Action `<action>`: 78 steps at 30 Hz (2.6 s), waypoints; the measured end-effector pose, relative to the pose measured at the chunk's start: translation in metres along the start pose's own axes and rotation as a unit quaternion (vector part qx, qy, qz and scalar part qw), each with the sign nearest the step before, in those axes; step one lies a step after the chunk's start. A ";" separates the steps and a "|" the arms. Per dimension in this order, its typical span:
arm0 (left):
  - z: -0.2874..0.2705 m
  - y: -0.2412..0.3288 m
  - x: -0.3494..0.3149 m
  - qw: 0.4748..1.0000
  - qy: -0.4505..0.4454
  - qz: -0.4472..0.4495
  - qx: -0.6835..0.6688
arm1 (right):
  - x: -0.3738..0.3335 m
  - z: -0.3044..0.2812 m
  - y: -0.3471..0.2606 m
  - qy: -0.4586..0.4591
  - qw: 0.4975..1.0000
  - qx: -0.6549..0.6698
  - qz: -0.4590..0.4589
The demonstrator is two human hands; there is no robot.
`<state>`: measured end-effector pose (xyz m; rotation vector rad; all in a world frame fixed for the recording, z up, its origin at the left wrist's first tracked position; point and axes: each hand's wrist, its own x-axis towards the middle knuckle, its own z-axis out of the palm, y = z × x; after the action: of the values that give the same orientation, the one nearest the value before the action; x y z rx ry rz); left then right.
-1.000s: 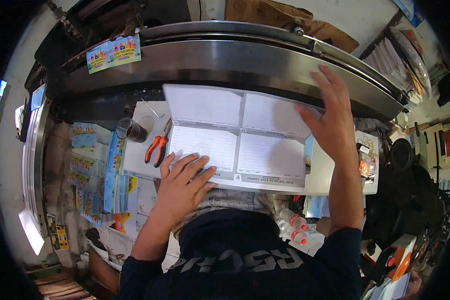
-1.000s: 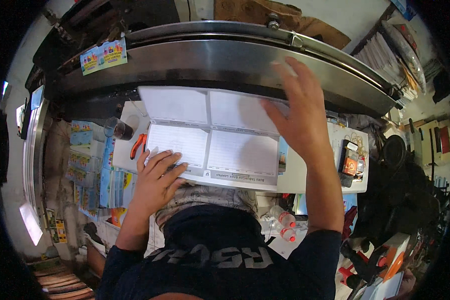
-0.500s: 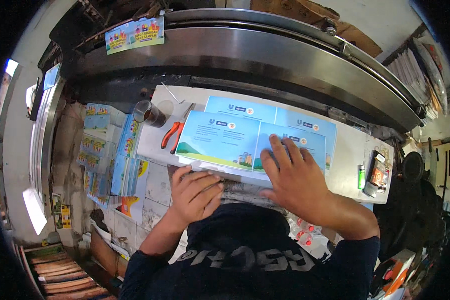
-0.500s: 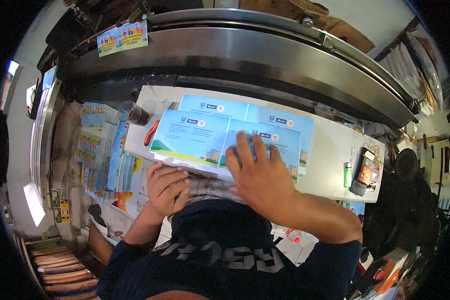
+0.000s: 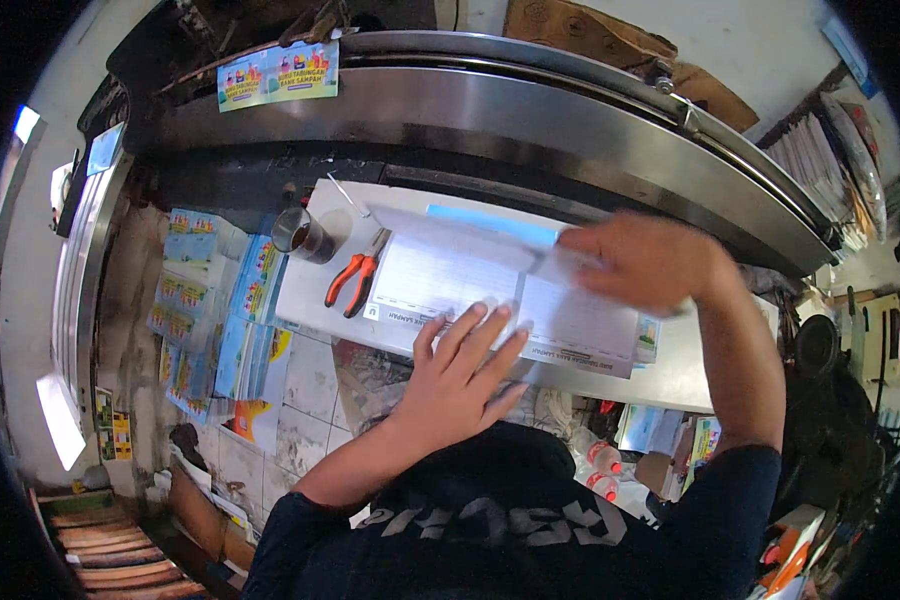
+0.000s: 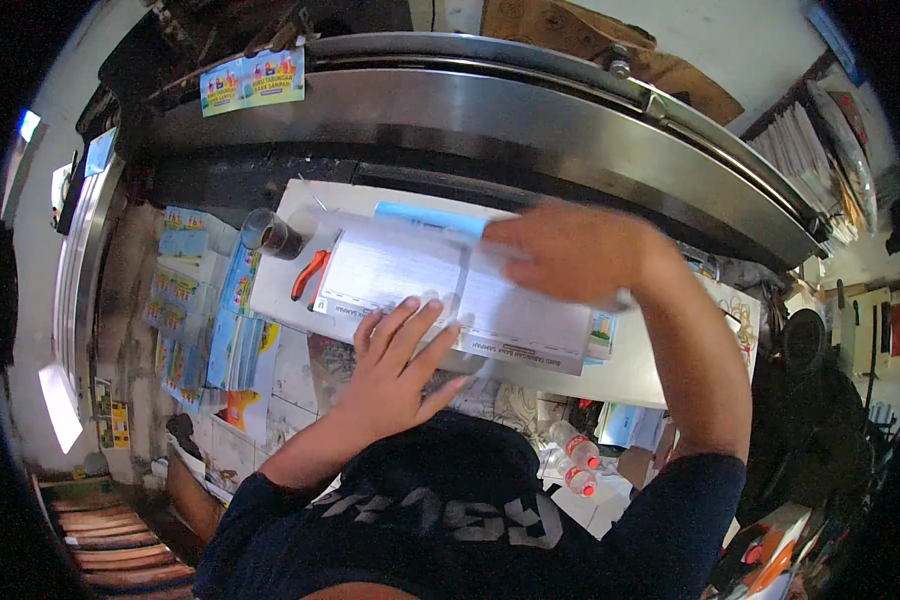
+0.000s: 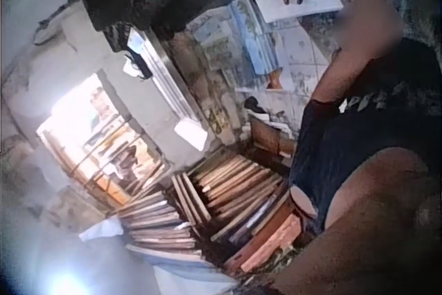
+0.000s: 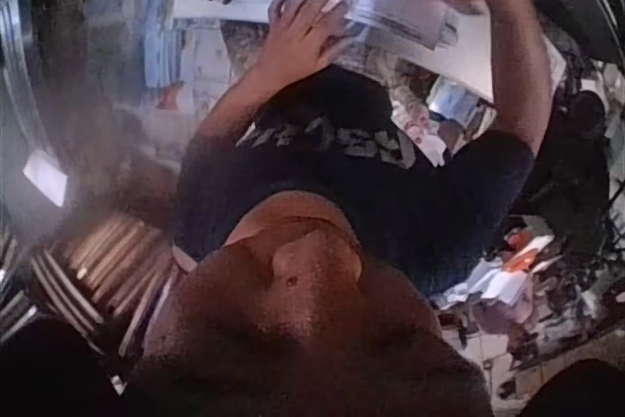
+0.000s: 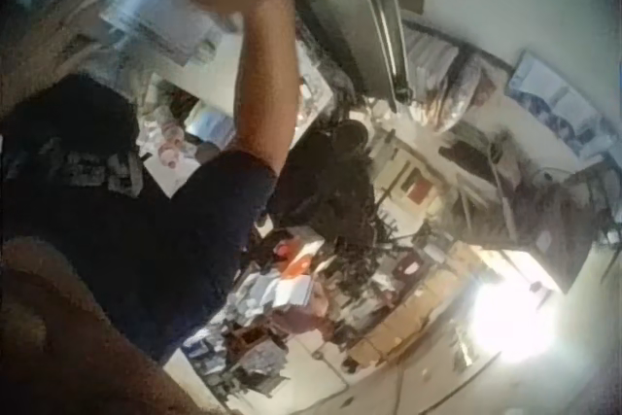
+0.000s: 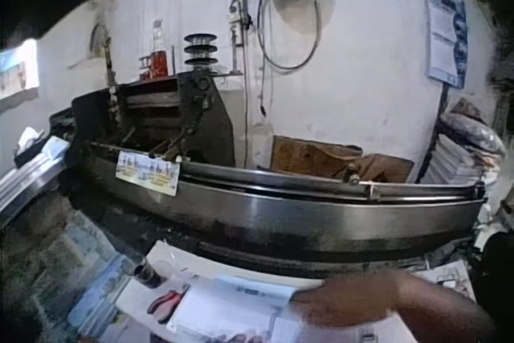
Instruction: The person stacks blue booklets on a metal machine bed, carries the stack to a side table, and then opens and turns the pages of several booklets one by one.
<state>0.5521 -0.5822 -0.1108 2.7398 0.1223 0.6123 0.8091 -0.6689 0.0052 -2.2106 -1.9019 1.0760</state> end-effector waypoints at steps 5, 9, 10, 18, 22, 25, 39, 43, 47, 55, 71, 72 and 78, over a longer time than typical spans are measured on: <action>0.019 -0.005 0.007 0.997 -0.066 -0.011 0.029 | 0.033 -0.040 0.025 0.106 0.981 -0.134 0.093; 0.021 -0.004 0.007 0.997 -0.072 -0.007 0.039 | 0.051 -0.026 0.063 0.131 0.984 -0.102 0.069; 0.021 -0.004 0.006 0.997 -0.074 -0.006 0.039 | 0.051 -0.025 0.064 0.131 0.984 -0.100 0.070; 0.022 -0.003 0.007 0.995 -0.094 -0.007 0.046 | 0.049 -0.030 0.067 0.110 0.989 -0.075 0.057; 0.020 -0.008 0.007 0.995 -0.090 -0.017 0.041 | 0.052 -0.042 0.054 0.090 0.995 -0.041 0.008; 0.009 -0.004 0.002 0.994 -0.104 -0.026 0.004 | 0.052 -0.054 0.053 0.195 0.970 -0.103 -0.104; -0.014 -0.037 -0.073 0.991 0.120 -0.027 -0.058 | 0.131 -0.045 0.094 0.365 0.852 -0.366 0.087; -0.017 -0.060 -0.101 0.983 0.153 -0.086 -0.048 | 0.088 -0.031 0.075 0.371 0.909 -0.178 0.072; -0.021 -0.072 -0.119 0.975 0.160 -0.148 -0.047 | 0.057 -0.023 0.034 0.362 0.921 -0.130 0.069; 0.012 -0.090 -0.132 0.971 0.146 -0.160 -0.105 | -0.003 0.037 -0.040 0.199 0.971 -0.132 0.024; 0.066 -0.149 -0.208 0.915 -0.014 -0.394 -0.083 | -0.051 0.184 0.165 0.581 0.775 -0.063 0.241; 0.066 -0.151 -0.207 0.913 -0.012 -0.401 -0.082 | -0.048 0.190 0.159 0.585 0.760 -0.021 0.284; 0.075 -0.163 -0.209 0.909 0.003 -0.405 -0.096 | -0.012 0.188 0.112 0.580 0.724 0.082 0.364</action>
<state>0.3937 -0.4828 -0.3128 2.1999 1.0690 0.3537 0.8088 -0.7826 -0.1819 -2.4883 -0.3871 -0.2823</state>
